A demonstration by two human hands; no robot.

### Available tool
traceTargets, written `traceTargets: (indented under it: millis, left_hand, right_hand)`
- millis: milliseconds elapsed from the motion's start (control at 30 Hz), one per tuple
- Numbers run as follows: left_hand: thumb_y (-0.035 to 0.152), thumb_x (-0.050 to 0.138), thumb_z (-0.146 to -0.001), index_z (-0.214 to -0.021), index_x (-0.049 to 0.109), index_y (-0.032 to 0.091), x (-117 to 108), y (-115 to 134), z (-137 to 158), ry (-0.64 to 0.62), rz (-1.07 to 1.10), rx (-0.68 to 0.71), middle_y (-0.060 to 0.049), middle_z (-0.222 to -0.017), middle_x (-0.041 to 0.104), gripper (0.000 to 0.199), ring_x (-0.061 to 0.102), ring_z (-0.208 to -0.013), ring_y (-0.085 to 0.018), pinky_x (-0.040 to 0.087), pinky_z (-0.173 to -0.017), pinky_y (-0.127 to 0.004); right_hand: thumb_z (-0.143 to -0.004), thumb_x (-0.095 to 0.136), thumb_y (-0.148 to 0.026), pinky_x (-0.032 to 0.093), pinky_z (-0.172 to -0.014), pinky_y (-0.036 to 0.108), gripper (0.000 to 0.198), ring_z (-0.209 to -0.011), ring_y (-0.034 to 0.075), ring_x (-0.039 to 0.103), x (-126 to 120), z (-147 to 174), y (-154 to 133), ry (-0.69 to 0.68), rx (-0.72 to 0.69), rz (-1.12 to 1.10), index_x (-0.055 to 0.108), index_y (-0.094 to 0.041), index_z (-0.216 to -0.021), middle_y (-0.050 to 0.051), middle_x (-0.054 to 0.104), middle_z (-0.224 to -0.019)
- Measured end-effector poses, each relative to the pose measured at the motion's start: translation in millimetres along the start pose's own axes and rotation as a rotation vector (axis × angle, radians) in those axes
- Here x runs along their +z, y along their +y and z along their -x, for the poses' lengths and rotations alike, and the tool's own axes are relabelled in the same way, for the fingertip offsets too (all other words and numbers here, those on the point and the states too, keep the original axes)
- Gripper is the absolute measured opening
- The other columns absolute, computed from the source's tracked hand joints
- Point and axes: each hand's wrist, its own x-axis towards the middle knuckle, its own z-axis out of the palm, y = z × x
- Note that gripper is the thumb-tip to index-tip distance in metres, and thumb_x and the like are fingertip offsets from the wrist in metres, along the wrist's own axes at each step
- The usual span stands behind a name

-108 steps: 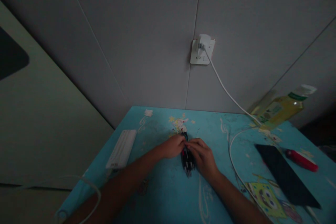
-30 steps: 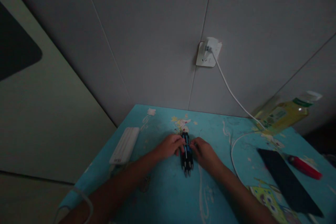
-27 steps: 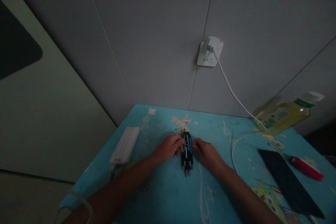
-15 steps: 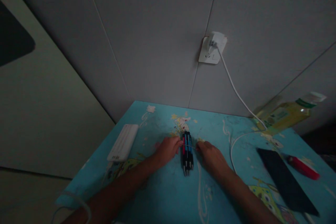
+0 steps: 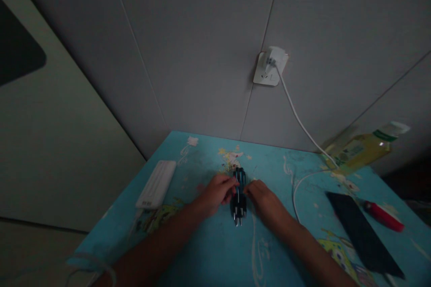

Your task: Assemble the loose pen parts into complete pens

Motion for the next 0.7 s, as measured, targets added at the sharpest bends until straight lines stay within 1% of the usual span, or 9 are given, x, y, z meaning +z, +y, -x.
traceTargets:
  millis: [133,200,300,400,533,633,700]
  left_hand:
    - [0.053,0.051,-0.087,-0.070,0.054,0.016,4.8,-3.1,5.0,-0.101,0.031,0.007,0.005,-0.052,0.047,0.041,0.036,-0.035,-0.006,0.024,-0.032,-0.018]
    - [0.054,0.052,-0.087,-0.069,0.054,0.016,5.5,-3.8,7.4,-0.146,0.025,0.014,0.005,-0.048,0.045,0.042,0.035,-0.034,-0.006,0.023,-0.032,-0.018]
    - [0.054,0.053,-0.087,-0.071,0.056,0.015,5.6,-4.6,10.3,-0.175,0.013,0.035,0.005,-0.048,0.046,0.042,0.036,-0.034,-0.006,0.023,-0.033,-0.019]
    - [0.054,0.055,-0.086,-0.075,0.058,0.015,6.3,-5.3,12.4,-0.176,0.007,0.052,0.006,-0.048,0.046,0.040,0.036,-0.035,-0.007,0.025,-0.034,-0.019]
    - [0.054,0.056,-0.086,-0.075,0.058,0.015,10.2,-7.1,12.1,-0.137,0.009,0.055,0.006,-0.048,0.045,0.040,0.036,-0.035,-0.006,0.023,-0.036,-0.020]
    - [0.053,0.056,-0.086,-0.074,0.057,0.016,13.7,-9.6,9.7,-0.088,0.018,0.049,0.007,-0.050,0.044,0.039,0.034,-0.037,-0.006,0.022,-0.038,-0.020]
    - [0.051,0.055,-0.086,-0.073,0.056,0.016,14.7,-10.8,8.4,-0.072,0.020,0.041,0.007,-0.050,0.042,0.038,0.034,-0.038,-0.005,0.021,-0.040,-0.020]
  right_hand:
    - [-0.091,0.053,-0.007,0.044,-0.081,0.034,0.013,-0.087,0.022,0.054,-2.4,-8.8,-4.5,-0.006,-0.034,0.027,0.059,-0.018,-0.093,0.006,0.060,-0.092]
    - [-0.090,0.052,-0.006,0.043,-0.081,0.034,0.015,-0.087,0.022,0.053,-3.2,-14.5,-4.3,0.014,-0.004,-0.018,0.059,-0.019,-0.091,0.006,0.060,-0.091]
    - [-0.091,0.050,-0.007,0.042,-0.076,0.032,0.016,-0.083,0.021,0.054,-1.0,-20.1,-1.8,0.040,0.054,-0.108,0.059,-0.019,-0.087,0.005,0.060,-0.086]
    - [-0.093,0.048,-0.012,0.043,-0.073,0.031,0.015,-0.079,0.019,0.056,5.7,-19.8,1.3,0.058,0.095,-0.166,0.059,-0.020,-0.088,0.004,0.061,-0.084]
    - [-0.097,0.046,-0.022,0.045,-0.077,0.032,0.015,-0.083,0.019,0.059,16.7,-15.7,5.3,0.099,0.147,-0.278,0.060,-0.021,-0.092,0.004,0.064,-0.087]
    - [-0.098,0.046,-0.027,0.048,-0.075,0.030,0.014,-0.080,0.018,0.063,21.8,-12.8,8.3,0.126,0.184,-0.371,0.056,-0.022,-0.106,0.003,0.066,-0.086]
    - [-0.097,0.048,-0.029,0.050,-0.070,0.028,0.021,-0.076,0.016,0.065,22.8,-10.8,10.3,0.124,0.194,-0.475,0.050,-0.022,-0.117,0.001,0.068,-0.084]
